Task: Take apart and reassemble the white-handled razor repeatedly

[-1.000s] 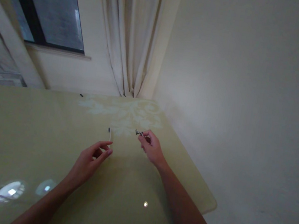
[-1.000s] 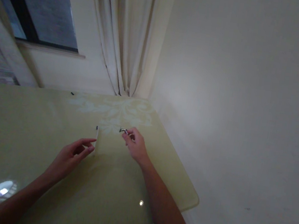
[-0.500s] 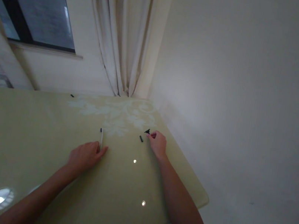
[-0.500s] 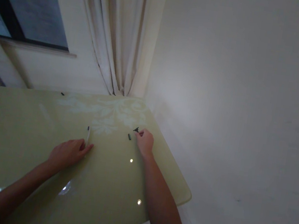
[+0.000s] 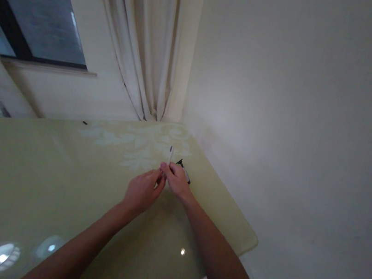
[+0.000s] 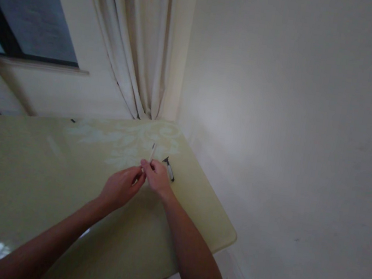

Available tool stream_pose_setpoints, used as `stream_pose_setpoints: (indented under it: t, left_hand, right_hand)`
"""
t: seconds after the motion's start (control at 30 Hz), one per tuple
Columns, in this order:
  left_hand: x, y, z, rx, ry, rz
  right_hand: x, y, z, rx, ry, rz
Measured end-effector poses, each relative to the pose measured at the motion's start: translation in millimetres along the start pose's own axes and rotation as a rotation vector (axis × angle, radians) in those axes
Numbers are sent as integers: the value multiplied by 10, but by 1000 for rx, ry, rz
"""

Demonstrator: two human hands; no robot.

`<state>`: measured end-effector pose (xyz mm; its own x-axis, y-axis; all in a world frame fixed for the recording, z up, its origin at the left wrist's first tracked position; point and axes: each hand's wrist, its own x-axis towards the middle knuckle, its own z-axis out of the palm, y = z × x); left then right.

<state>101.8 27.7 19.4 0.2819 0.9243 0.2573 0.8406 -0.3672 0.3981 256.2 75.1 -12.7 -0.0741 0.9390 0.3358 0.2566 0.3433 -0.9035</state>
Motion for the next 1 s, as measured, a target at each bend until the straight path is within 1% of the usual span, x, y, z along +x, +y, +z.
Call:
stream_pose_setpoints:
  t: [0.03,0.07,0.13,0.2,0.27,0.33,0.43,0.5,0.57,0.63,0.7,0.8,0.87,0.93,1.0]
  left_hand:
    - [72,64,46,-24,-10,36]
    - [149,97,92,-41,-21,56]
    - [305,82,183,-50,-37,45]
    - [441,10,281,-43,-39,-2]
    - [538,-56,384,-29,-41,-48]
    - [593,-77,481,-21,-50,-71]
    - [629,-41,572,-27,-58,-74]
    - [630,-22,571,-44,-52,-64]
    - [597,-42,512,-72,-35,-42]
    - [510,-113,403,-103,-7,-22]
    - [360,-226,268,-147,73,18]
    - [58,-428,69,-232,330,165]
    - [-134,-552,-34,-229,453,244]
    - [-273,-653,-99,-185,533,286]
    - [-342,-727,-120,-138,585,307]
  right_hand:
    - [-3,4,3,50,10,26]
    - [3,19,-18,98,62,51]
    - [39,70,-112,190,230,95]
    - [89,126,-219,283,380,148]
    - [129,162,-281,370,446,206]
    - [144,170,-282,434,446,246]
    - [122,140,-234,495,393,264]
    - [96,106,-216,518,359,271]
    - [68,68,-212,519,342,274]
    - [32,22,-194,519,302,272]
    - [-25,-38,-135,555,203,282]
    - [-144,-150,34,621,-5,338]
    - [-217,-218,171,599,-136,354]
    - [-263,-260,296,555,-253,337]
    - [-278,-266,389,536,-333,317]
